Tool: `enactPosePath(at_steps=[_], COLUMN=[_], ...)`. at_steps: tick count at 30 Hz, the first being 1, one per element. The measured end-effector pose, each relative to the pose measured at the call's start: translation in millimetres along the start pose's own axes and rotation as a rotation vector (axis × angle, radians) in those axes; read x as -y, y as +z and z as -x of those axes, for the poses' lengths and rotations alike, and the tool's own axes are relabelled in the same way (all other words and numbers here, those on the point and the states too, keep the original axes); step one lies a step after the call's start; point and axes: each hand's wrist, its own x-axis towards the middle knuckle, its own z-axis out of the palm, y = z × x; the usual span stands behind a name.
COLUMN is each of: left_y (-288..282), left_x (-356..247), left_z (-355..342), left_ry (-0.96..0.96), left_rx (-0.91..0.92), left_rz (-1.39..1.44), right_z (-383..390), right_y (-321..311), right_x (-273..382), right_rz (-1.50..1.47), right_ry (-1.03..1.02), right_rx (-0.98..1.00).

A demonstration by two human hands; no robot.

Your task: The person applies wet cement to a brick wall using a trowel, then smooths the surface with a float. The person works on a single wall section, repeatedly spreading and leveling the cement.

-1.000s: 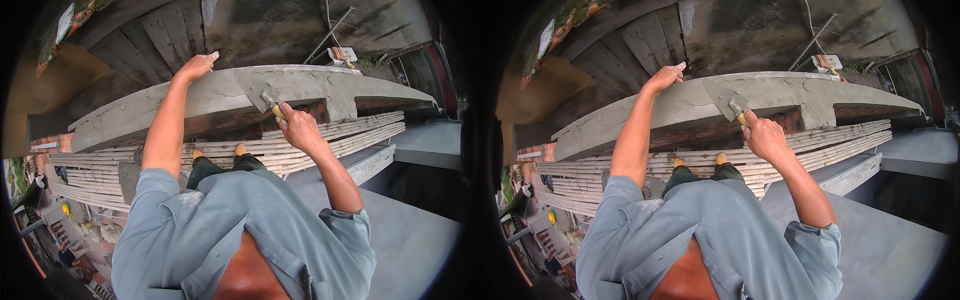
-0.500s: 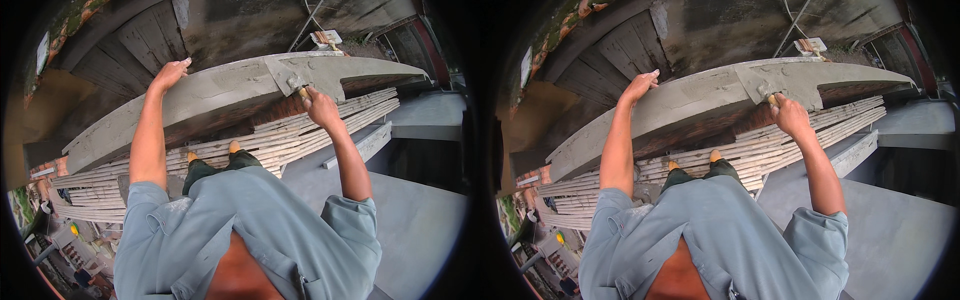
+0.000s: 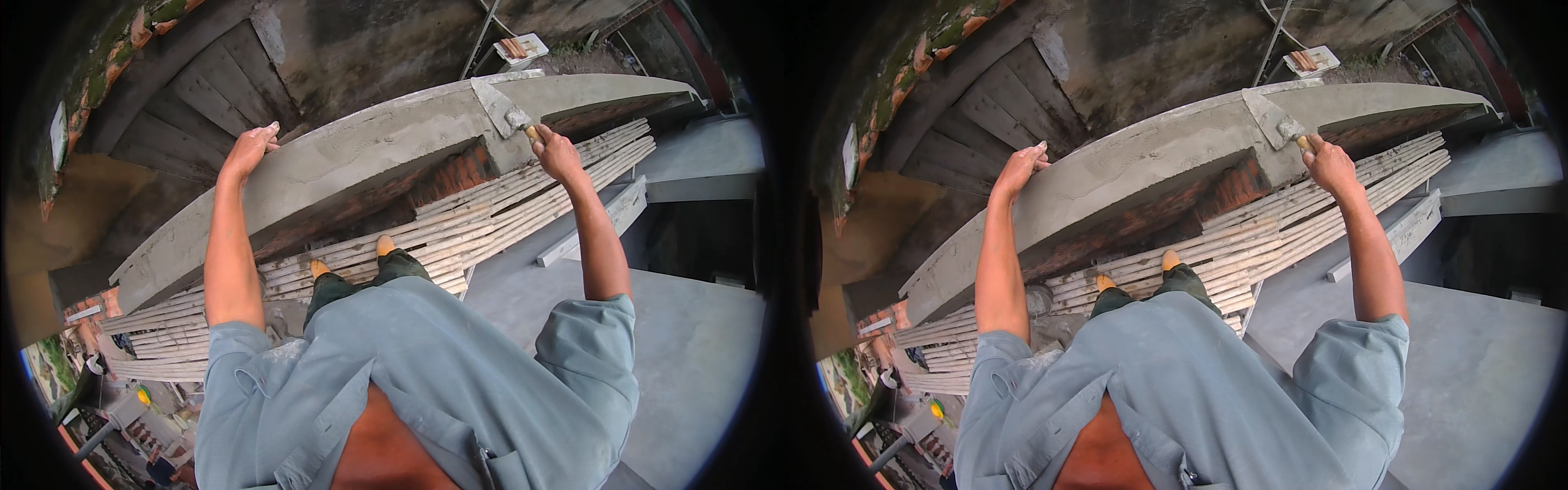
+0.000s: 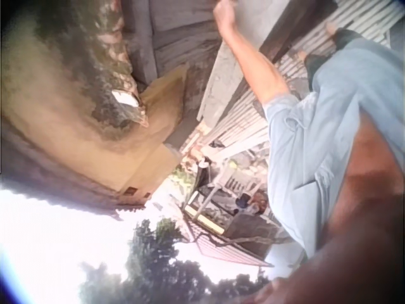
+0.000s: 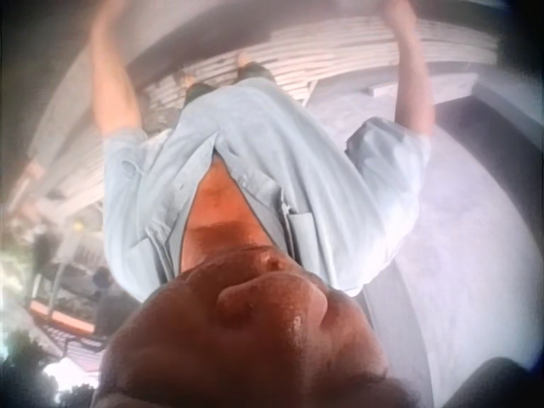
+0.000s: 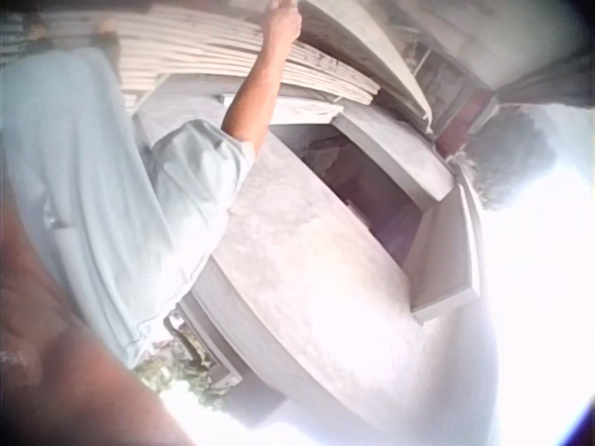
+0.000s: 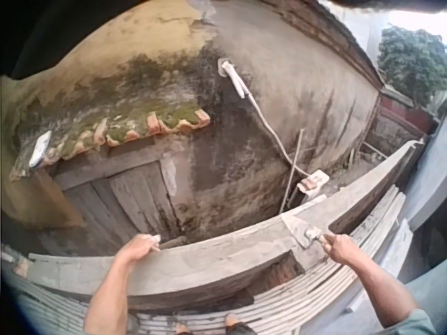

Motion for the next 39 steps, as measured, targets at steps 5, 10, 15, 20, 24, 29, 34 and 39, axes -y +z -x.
enactPosePath(at_steps=[5,10,15,20,24,29,34,39], left_y=[1.0,2.1,2.1,1.3,4.1,4.4,1.1,0.1], left_x=[-0.2,-2.6,-3.2,-1.6,-2.3,-2.3,1.2,2.2], left_z=[0.1,2.0,2.8,0.7,3.3,5.4,-1.4,-0.7], left_ry=[-0.006,-0.015,0.011,0.013,0.071,0.079,0.062,0.031], left_rx=[-0.009,-0.028,-0.030,-0.024,-0.041,-0.058,-0.020,-0.013], left_rz=[0.011,-0.001,-0.027,-0.065,-0.037,-0.052,-0.058,-0.064], right_z=[-16.3,-14.5,-10.8,8.9,28.9,48.4,31.2,-7.7], right_y=[16.4,8.0,6.8,11.0,-4.1,0.3,4.9,-0.1], right_x=[-36.8,-70.8,-62.6,11.3,72.6,109.5,63.6,-2.7], right_rz=[-0.124,-0.295,-0.682,-0.725,-0.606,-0.366,-0.112,-0.232], right_ry=[0.050,0.268,0.420,0.298,0.217,-0.018,0.018,0.249], right_rx=[0.011,0.114,0.160,0.274,0.338,0.253,0.142,0.099])
